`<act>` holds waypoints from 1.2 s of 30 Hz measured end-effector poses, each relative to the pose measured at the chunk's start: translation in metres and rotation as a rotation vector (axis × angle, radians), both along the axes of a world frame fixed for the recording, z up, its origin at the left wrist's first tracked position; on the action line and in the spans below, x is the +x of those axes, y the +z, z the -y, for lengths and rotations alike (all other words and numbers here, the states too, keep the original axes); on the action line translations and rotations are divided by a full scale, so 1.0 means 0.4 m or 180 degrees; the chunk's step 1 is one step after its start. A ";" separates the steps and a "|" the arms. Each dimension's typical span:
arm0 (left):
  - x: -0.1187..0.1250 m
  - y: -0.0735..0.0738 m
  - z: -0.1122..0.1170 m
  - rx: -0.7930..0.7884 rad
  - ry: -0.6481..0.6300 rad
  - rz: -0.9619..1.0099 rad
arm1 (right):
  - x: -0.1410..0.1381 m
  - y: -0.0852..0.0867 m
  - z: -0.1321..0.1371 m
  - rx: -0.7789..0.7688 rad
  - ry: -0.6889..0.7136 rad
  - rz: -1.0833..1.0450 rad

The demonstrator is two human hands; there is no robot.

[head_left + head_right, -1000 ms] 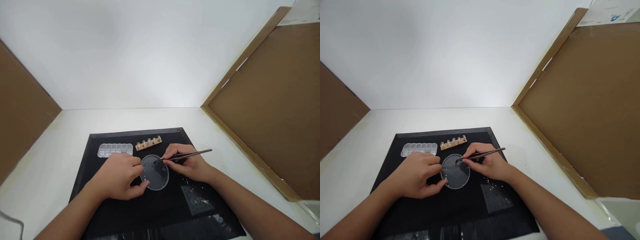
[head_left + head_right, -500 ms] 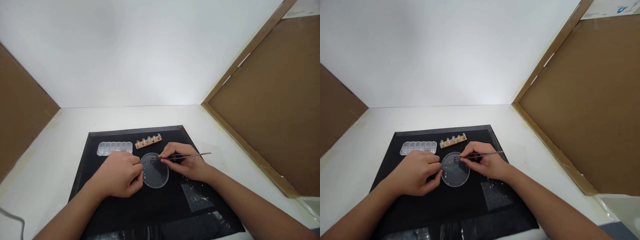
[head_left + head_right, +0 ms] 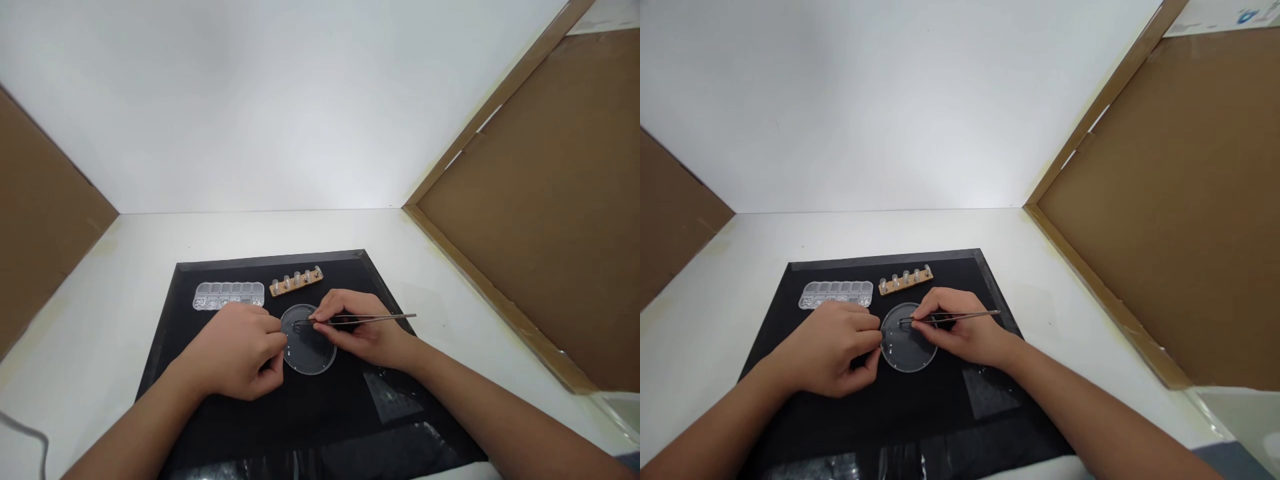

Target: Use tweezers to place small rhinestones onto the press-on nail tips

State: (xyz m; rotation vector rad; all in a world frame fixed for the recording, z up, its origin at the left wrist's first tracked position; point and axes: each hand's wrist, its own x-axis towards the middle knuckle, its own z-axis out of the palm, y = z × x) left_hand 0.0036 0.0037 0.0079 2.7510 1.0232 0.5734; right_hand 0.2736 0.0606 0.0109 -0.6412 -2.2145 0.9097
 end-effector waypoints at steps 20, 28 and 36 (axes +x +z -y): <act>-0.003 -0.013 -0.005 0.0211 0.0091 -0.0100 | -0.003 -0.008 -0.005 -0.0129 -0.0114 -0.0001; 0.000 -0.015 -0.011 0.0429 0.0213 -0.0216 | -0.004 -0.010 -0.004 -0.0140 -0.0123 0.0017; -0.012 -0.011 -0.016 0.0608 0.0345 -0.0490 | 0.000 -0.016 -0.009 -0.0162 -0.0134 0.0040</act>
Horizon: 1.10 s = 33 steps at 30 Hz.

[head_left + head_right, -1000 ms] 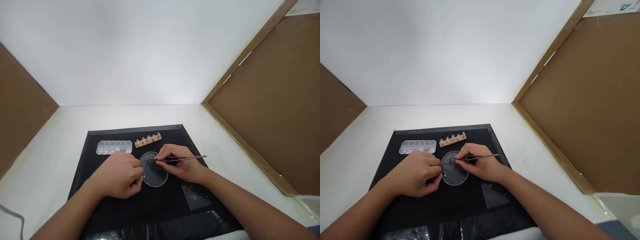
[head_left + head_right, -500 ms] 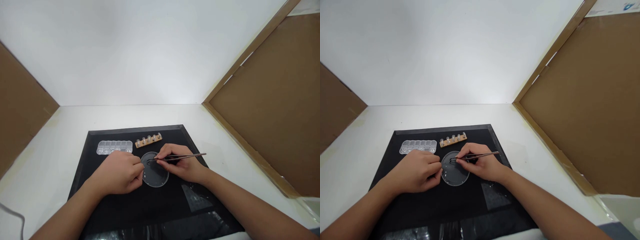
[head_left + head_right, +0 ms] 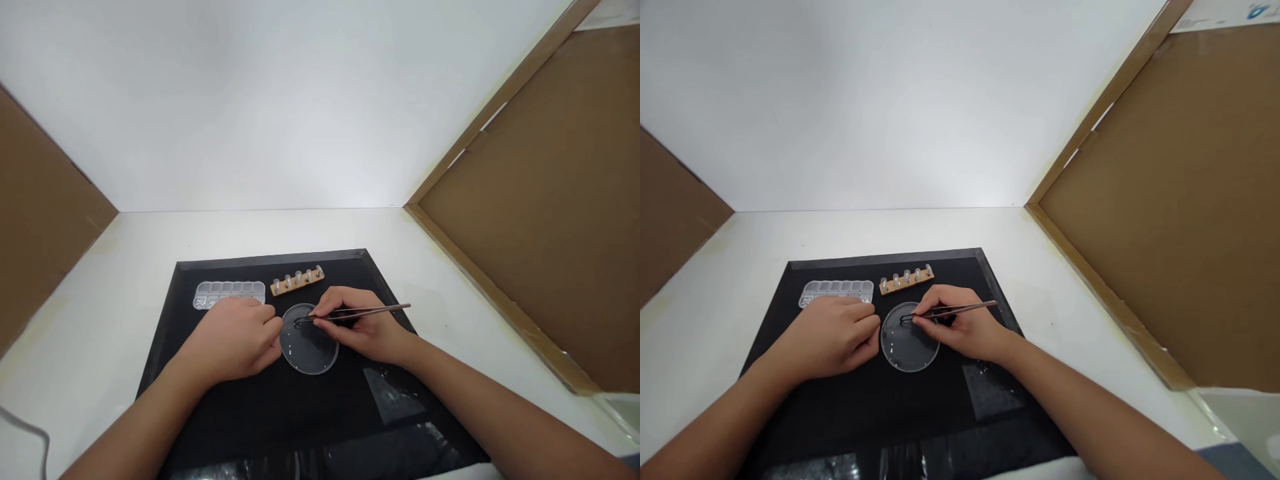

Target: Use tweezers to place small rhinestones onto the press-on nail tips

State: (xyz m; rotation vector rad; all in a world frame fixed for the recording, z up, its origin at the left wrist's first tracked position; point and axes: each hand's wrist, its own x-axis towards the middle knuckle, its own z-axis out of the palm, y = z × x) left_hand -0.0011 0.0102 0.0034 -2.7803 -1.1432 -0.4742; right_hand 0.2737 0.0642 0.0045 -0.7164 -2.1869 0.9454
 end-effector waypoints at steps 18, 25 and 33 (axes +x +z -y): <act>0.001 -0.002 0.001 -0.0057 -0.0005 -0.0035 | -0.003 0.005 0.004 0.0090 0.0067 0.0003; 0.004 0.002 0.001 -0.0072 -0.0032 -0.0026 | -0.003 0.006 0.004 0.0139 0.0091 0.0019; 0.004 0.004 0.002 -0.0027 -0.0025 0.0019 | -0.004 0.009 0.005 0.0145 0.0156 0.0045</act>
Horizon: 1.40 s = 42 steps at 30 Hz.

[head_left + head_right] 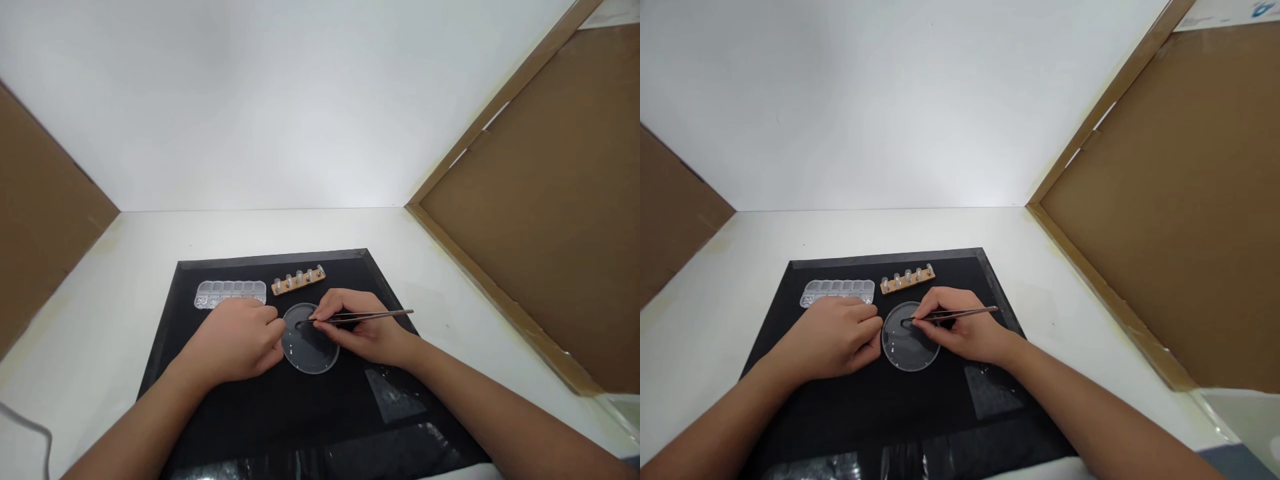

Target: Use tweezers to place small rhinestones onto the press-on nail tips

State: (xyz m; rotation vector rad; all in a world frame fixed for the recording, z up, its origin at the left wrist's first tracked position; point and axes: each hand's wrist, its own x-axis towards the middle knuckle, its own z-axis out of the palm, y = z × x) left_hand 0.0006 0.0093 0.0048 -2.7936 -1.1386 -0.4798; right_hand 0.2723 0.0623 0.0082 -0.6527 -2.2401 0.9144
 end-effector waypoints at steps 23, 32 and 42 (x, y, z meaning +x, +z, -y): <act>0.002 0.002 -0.001 -0.0144 0.0033 -0.0152 | 0.006 -0.004 -0.013 -0.0132 -0.0345 -0.0351; 0.006 0.006 0.001 -0.0159 0.0016 -0.0131 | -0.010 0.002 -0.022 -0.0006 -0.0553 -0.0464; 0.008 0.009 0.002 -0.0093 0.0015 -0.0136 | -0.032 0.010 -0.035 0.0180 -0.0814 -0.0700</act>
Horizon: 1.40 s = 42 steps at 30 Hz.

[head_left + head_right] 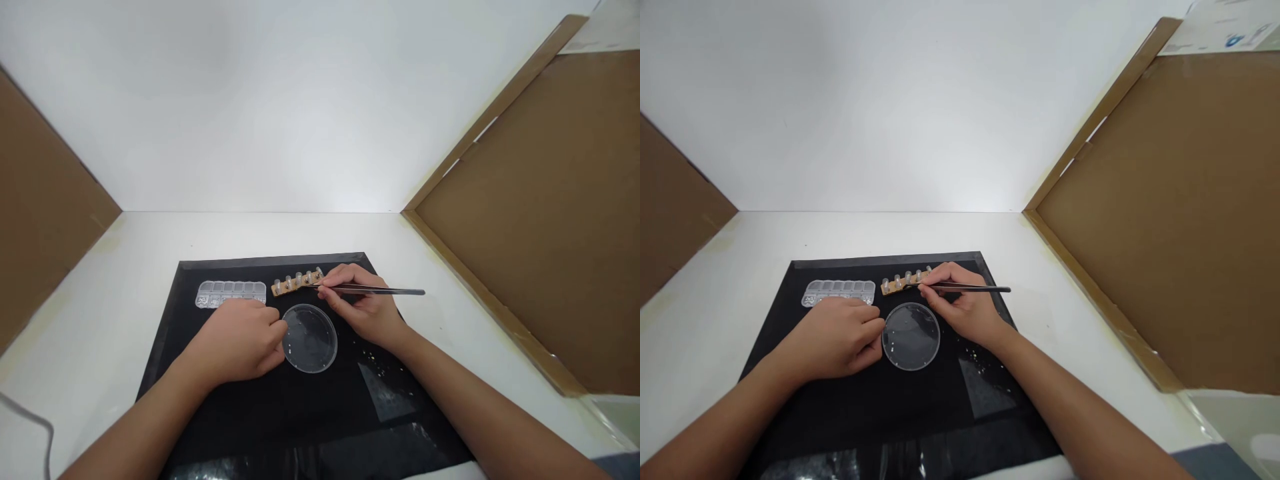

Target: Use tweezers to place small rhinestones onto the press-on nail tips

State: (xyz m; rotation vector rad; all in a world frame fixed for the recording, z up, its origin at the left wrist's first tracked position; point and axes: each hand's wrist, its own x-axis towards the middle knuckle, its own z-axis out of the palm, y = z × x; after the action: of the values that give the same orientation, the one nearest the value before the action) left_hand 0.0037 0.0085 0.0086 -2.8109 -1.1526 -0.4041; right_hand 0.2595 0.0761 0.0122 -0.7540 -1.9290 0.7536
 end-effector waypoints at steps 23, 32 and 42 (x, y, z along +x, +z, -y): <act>0.010 -0.007 -0.001 -0.0057 -0.0052 0.0011 | -0.030 -0.018 -0.019 0.0088 -0.0047 0.0087; 0.010 -0.005 0.000 -0.0009 -0.0047 0.0031 | -0.029 -0.016 -0.022 0.0242 -0.0087 0.0247; 0.012 0.000 -0.002 -0.0037 -0.0065 -0.0009 | -0.027 -0.016 -0.026 0.0495 -0.0007 0.0251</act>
State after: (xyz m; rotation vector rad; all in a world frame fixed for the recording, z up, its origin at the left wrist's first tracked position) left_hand 0.0084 0.0092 0.0085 -2.8344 -1.1306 -0.3962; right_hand 0.2489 0.0865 0.0057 -0.6988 -2.0310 0.5722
